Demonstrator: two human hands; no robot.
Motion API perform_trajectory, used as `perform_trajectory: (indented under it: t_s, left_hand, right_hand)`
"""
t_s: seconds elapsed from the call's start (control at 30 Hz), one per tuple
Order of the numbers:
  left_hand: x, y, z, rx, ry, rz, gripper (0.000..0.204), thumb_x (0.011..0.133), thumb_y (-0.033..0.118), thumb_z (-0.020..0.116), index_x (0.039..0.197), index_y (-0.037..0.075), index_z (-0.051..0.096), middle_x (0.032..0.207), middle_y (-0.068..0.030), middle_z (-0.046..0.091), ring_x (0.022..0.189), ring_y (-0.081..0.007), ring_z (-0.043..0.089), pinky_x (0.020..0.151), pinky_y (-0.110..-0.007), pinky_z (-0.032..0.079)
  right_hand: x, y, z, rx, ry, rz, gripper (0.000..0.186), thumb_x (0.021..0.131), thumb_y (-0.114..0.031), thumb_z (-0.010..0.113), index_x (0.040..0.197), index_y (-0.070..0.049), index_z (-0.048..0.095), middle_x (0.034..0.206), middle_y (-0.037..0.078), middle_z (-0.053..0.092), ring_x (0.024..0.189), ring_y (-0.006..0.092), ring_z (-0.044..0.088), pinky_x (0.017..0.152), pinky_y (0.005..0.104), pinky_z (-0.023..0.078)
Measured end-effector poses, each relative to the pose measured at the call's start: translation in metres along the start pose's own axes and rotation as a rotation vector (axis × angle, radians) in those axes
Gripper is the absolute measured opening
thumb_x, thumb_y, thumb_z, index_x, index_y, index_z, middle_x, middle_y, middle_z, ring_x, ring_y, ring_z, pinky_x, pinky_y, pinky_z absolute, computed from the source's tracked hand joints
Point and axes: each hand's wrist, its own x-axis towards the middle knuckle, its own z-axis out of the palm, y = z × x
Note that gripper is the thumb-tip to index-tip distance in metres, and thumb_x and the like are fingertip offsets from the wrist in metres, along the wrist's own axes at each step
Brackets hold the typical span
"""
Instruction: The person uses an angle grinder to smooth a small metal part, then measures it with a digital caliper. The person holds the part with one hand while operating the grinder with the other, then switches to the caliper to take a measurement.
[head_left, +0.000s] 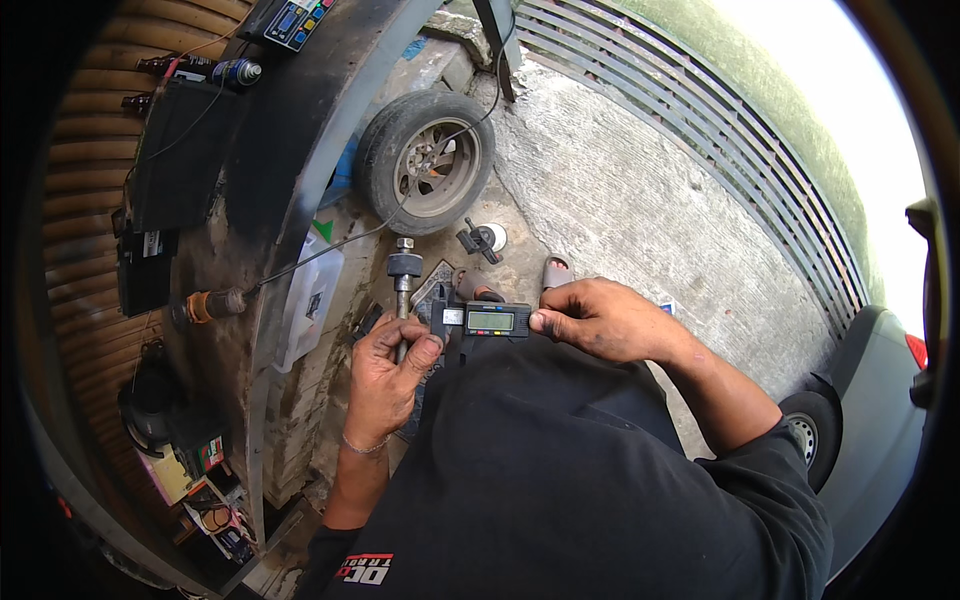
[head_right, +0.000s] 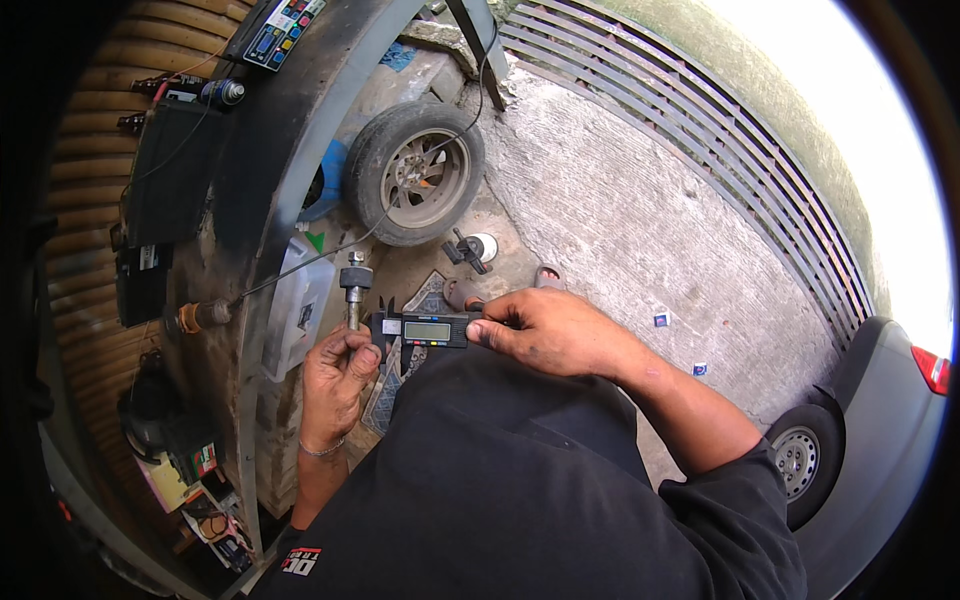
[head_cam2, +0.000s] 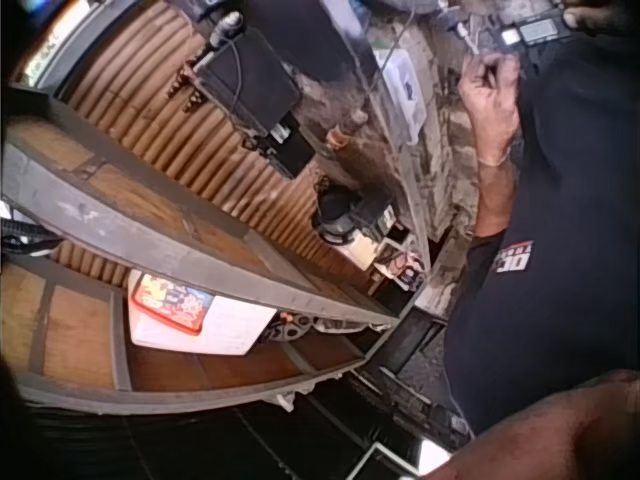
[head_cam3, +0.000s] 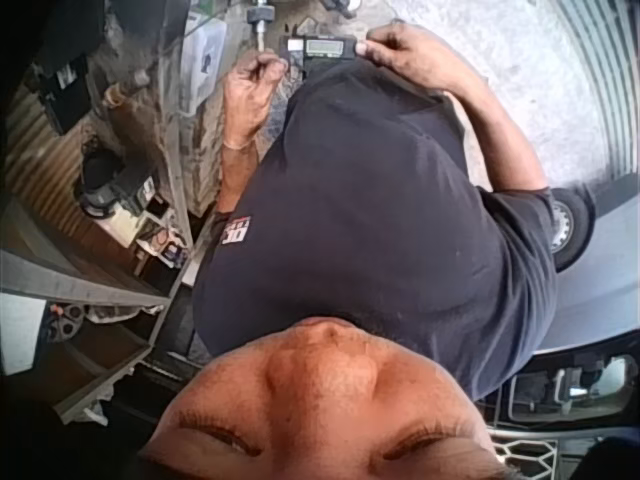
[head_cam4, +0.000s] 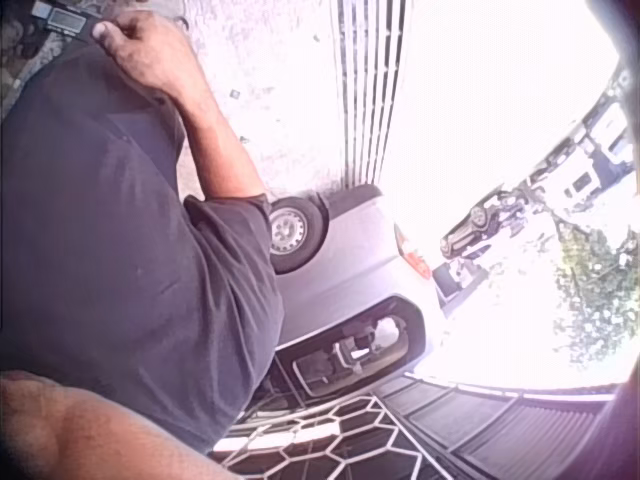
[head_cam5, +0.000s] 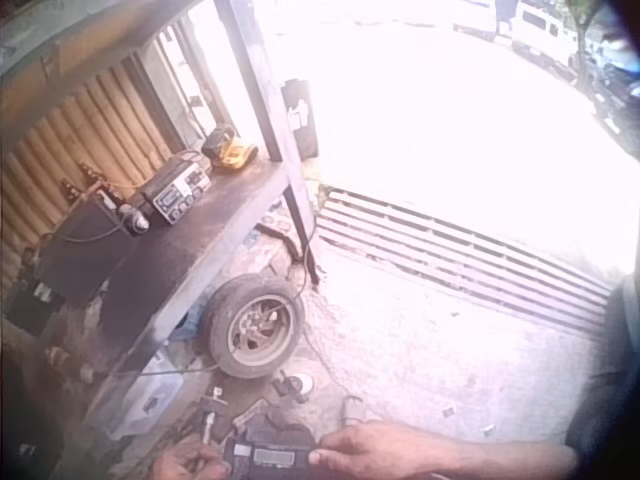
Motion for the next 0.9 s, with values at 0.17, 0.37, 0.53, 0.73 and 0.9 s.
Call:
perform_trajectory:
  t_s: [0.17,0.37,0.53,0.73,0.9]
  left_hand:
    - [0.0005,0.0006,0.0004,0.026,-0.005,0.009,0.021,0.091,0.015,0.082,0.088,-0.002,0.069,0.088,0.0004,0.053,0.079,-0.0094,0.047,0.07,-0.025,0.039]
    - [0.0,0.0,0.0012,0.008,0.0,0.004,0.021,0.091,0.015,0.082,0.088,-0.002,0.069,0.088,0.0003,0.054,0.079,-0.0095,0.047,0.07,-0.025,0.039]
    - [0.001,0.0004,0.0005,0.014,-0.001,0.001,0.022,0.091,0.016,0.082,0.088,-0.001,0.07,0.088,0.0001,0.054,0.079,-0.0099,0.047,0.071,-0.025,0.039]
    - [0.0028,0.0009,0.0021,0.047,-0.001,0.026,0.023,0.091,0.017,0.082,0.088,-0.001,0.07,0.084,-0.0001,0.054,0.079,-0.0106,0.047,0.07,-0.026,0.039]
    - [0.0054,0.0032,0.0029,0.084,-0.007,0.018,0.023,0.092,0.017,0.08,0.086,-0.002,0.069,0.083,-0.0002,0.054,0.078,-0.0106,0.046,0.07,-0.026,0.039]
  right_hand:
    - [-0.0015,-0.0011,-0.0007,-0.021,0.01,0.011,0.052,0.104,-0.053,0.055,0.102,-0.004,0.072,0.076,0.016,0.066,0.075,0.0295,0.066,0.073,0.0429,0.049]
    - [-0.0018,-0.0023,-0.0008,-0.028,0.014,0.01,0.053,0.104,-0.054,0.056,0.106,-0.005,0.073,0.079,0.017,0.068,0.078,0.0312,0.068,0.075,0.0433,0.051]
    - [-0.0026,-0.0048,-0.0026,-0.052,0.023,0.019,0.052,0.103,-0.055,0.055,0.109,-0.006,0.074,0.081,0.017,0.07,0.08,0.0323,0.069,0.077,0.0439,0.051]
    - [-0.0026,-0.0067,-0.0042,-0.066,0.03,0.039,0.053,0.103,-0.055,0.056,0.107,-0.006,0.075,0.081,0.017,0.07,0.081,0.0324,0.07,0.077,0.0439,0.052]
    - [-0.0041,-0.0076,-0.0047,-0.031,0.062,-0.041,0.047,0.098,-0.051,0.065,0.121,-0.01,0.068,0.084,0.015,0.071,0.08,0.0325,0.07,0.075,0.0443,0.053]
